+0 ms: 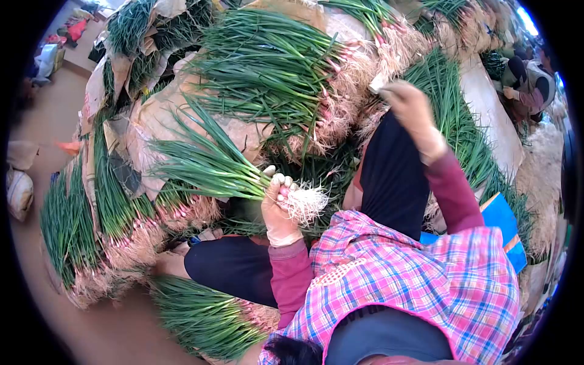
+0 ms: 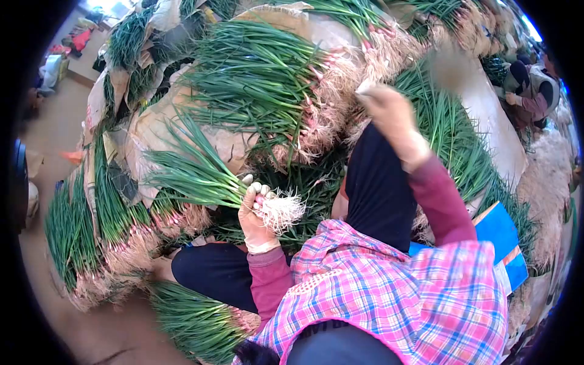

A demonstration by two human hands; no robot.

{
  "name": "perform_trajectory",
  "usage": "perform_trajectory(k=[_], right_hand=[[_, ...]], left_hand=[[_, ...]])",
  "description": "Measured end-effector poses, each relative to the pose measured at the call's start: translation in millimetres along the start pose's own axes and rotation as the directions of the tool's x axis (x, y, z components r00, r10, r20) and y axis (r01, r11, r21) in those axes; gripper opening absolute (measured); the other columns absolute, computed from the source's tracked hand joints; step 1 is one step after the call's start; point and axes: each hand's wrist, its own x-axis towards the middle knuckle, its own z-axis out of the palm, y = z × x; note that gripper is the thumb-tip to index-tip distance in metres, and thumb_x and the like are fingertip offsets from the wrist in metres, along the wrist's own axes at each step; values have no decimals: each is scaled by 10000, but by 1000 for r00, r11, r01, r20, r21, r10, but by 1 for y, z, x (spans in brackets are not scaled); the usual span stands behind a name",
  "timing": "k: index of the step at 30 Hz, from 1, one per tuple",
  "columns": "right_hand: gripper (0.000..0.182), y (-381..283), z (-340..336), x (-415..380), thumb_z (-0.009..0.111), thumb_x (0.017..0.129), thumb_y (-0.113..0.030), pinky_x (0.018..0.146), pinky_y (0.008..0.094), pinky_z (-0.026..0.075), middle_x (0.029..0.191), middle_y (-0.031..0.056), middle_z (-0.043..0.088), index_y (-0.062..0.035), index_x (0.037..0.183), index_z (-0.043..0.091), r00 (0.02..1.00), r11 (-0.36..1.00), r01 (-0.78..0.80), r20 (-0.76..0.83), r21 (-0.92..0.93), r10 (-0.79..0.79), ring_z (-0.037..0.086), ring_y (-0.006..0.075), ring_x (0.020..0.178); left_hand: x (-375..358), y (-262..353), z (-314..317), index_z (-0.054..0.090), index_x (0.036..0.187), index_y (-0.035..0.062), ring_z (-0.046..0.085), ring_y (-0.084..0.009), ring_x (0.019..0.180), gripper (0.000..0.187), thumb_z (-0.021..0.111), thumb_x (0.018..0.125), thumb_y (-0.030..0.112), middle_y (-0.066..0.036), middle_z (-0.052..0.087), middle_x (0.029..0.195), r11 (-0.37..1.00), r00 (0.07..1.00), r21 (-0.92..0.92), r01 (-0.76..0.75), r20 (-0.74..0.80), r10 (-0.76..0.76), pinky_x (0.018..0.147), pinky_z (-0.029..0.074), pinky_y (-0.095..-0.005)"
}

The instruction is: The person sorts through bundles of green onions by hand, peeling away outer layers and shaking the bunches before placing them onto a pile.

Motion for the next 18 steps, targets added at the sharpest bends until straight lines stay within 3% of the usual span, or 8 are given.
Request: perform_trajectory(k=[3,5,7,8,10,11,15,18], right_hand=[[222,-16,112,83,655,853,-271,705,406,524,923,135,658,-67,938,681,993,854,61,115,-516,-2,655,313,809],[241,-16,161,123,701,803,-304,671,416,516,864,162,677,-68,848,681,987,831,51,153,-553,42,665,318,783],[260,-31,152,122,706,800,-289,661,380,495,803,140,678,-32,815,669,969,991,-70,228,-114,95,656,264,734],[264,-50,139,114,666,844,-261,649,339,469,756,82,665,-3,788,650,899,901,-337,378,274,222,621,189,702],[226,-48,129,86,617,899,-259,609,268,458,743,18,641,-38,907,667,799,517,-452,588,727,-127,585,113,673],[228,-52,126,68,607,909,-261,639,242,470,775,15,640,-50,973,664,589,348,-706,785,616,-195,592,99,688],[219,-60,168,-40,660,883,-266,663,206,410,852,-9,672,-92,1013,686,519,337,-774,842,536,-146,561,57,735],[236,-62,179,-42,660,898,-254,572,159,361,873,-52,650,-78,1055,646,672,482,-617,736,622,-90,532,17,723]], left_hand=[[0,1,-6,524,1170,16,540,-158,777,306,626,882,42,-73,585,863,999,998,-36,1,60,1,660,477,-287],[-2,3,-5,536,1156,18,563,-162,772,295,631,878,40,-75,604,882,1000,1000,-14,9,9,-9,668,498,-293],[-5,6,-3,557,1139,29,605,-168,796,275,620,872,10,-86,631,928,1000,999,18,-8,-38,9,696,525,-293],[-4,5,-4,555,1139,31,615,-175,817,277,616,871,4,-93,637,940,999,998,38,-16,-58,19,717,533,-296],[0,0,-12,548,1141,35,639,-204,889,275,603,873,3,-118,653,1001,998,993,69,-5,-118,13,788,551,-318],[3,-4,-10,539,1136,30,642,-230,935,270,595,874,0,-139,653,1050,998,993,63,2,-117,5,824,552,-334],[19,-19,-25,603,993,2,593,-100,651,117,606,876,15,-76,638,796,988,995,141,57,-87,-45,568,475,-188],[15,-18,-36,605,1011,-6,548,-103,634,154,627,859,2,-55,627,825,952,991,279,126,-79,-108,638,517,-243]])
